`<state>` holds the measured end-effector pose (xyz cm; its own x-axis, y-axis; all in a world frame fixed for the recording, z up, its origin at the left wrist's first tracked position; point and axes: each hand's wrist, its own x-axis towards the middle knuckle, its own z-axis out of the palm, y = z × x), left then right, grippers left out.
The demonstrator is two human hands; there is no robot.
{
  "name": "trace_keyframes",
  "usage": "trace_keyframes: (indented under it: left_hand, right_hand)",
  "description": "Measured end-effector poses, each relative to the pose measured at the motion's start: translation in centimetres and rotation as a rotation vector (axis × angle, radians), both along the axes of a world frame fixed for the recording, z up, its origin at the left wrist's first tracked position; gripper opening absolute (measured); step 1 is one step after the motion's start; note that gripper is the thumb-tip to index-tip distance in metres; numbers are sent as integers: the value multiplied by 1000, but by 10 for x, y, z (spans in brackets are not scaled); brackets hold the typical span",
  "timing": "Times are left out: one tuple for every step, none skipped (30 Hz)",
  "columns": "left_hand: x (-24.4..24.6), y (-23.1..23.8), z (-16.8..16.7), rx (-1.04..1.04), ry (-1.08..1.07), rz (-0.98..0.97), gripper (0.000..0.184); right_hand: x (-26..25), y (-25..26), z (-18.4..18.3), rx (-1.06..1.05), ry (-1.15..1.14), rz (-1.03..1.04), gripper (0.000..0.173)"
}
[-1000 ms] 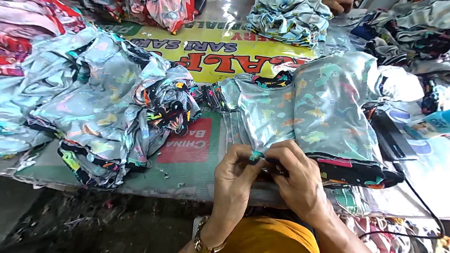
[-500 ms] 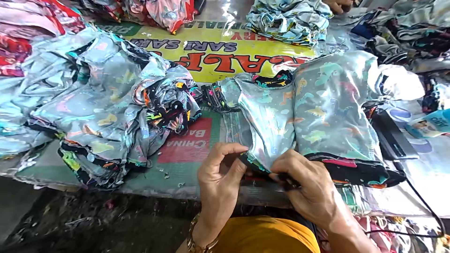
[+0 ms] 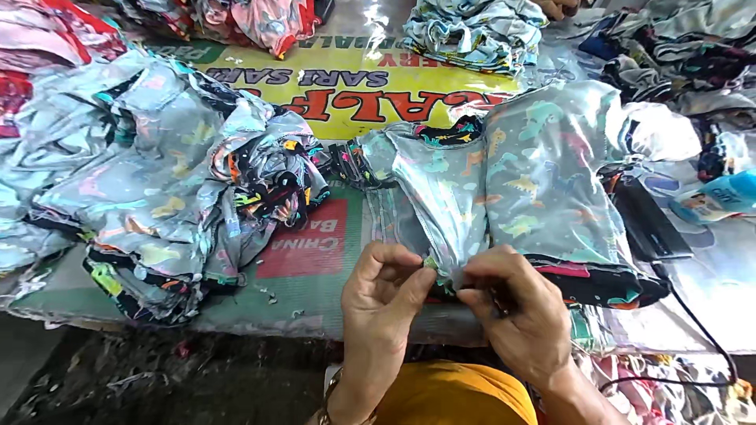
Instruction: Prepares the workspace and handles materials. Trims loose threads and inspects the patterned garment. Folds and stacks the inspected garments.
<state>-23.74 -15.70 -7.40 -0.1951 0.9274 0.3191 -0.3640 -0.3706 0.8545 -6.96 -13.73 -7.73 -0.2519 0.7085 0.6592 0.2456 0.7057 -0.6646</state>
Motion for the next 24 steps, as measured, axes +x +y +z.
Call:
trace_keyframes:
  left_hand:
    - [2, -2, 0, 34, 59, 19, 15]
    - [4, -4, 0, 69, 110, 38, 15]
    - [6, -5, -1, 99, 160, 53, 15]
    - [7, -6, -2, 119, 201, 65, 16]
    - [7, -6, -2, 129, 224, 73, 16]
    - [6, -6, -3, 134, 242, 81, 16]
    - [5, -7, -4, 142, 271, 95, 15]
    - [5, -8, -5, 158, 310, 113, 14]
    - [5, -8, -6, 180, 345, 130, 13]
    - [5, -9, -7, 204, 377, 146, 13]
    - [4, -9, -9, 225, 404, 158, 12]
    - [4, -8, -10, 244, 429, 167, 12]
    - [5, -8, -10, 260, 448, 175, 11]
    - [5, -8, -11, 269, 462, 181, 11]
    - [5, -8, -12, 273, 473, 187, 10]
    - [6, -8, -13, 272, 480, 196, 10]
    - [6, -7, -13, 261, 469, 206, 11]
    - [6, -6, -12, 238, 437, 211, 12]
    - [6, -5, -11, 204, 381, 206, 14]
    - [7, -3, -9, 167, 300, 178, 16]
    - [6, -2, -8, 128, 204, 128, 18]
    - [4, -2, -8, 87, 108, 67, 20]
    - [1, -2, -8, 49, 35, 18, 21]
    - [0, -2, -7, 15, -24, -22, 21]
  right_hand:
    - [-2, 0, 1, 4, 36, -7, 22]
    - [-3, 1, 2, 26, 44, -17, 22]
    - [-5, 2, 3, 64, 22, -41, 19]
    - [-6, 2, 3, 113, -22, -78, 14]
    - [-7, 2, 5, 167, -92, -127, 11]
    - [-6, 2, 6, 217, -166, -174, 10]
    - [-6, 1, 6, 248, -220, -203, 10]
    - [-5, 0, 6, 251, -254, -216, 11]
    - [-5, -2, 7, 226, -262, -207, 11]
    - [-4, -4, 8, 173, -248, -173, 10]
    - [-4, -6, 9, 102, -212, -118, 9]
    - [-3, -8, 11, 27, -160, -47, 9]
    - [-1, -9, 12, -39, -109, 17, 8]
    - [1, -9, 13, -91, -62, 67, 8]
    - [2, -10, 13, -132, -22, 113, 8]
    - [3, -11, 14, -164, 10, 159, 8]
    - [3, -13, 15, -184, 38, 209, 10]
    - [3, -15, 16, -187, 52, 255, 11]
    - [3, -17, 17, -177, 56, 288, 11]
    - [2, -20, 19, -160, 43, 295, 11]
    - [3, -22, 19, -140, 17, 264, 12]
    - [3, -23, 20, -121, -27, 199, 18]
    - [4, -24, 20, -108, -77, 125, 28]
    - [5, -23, 20, -100, -118, 62, 36]
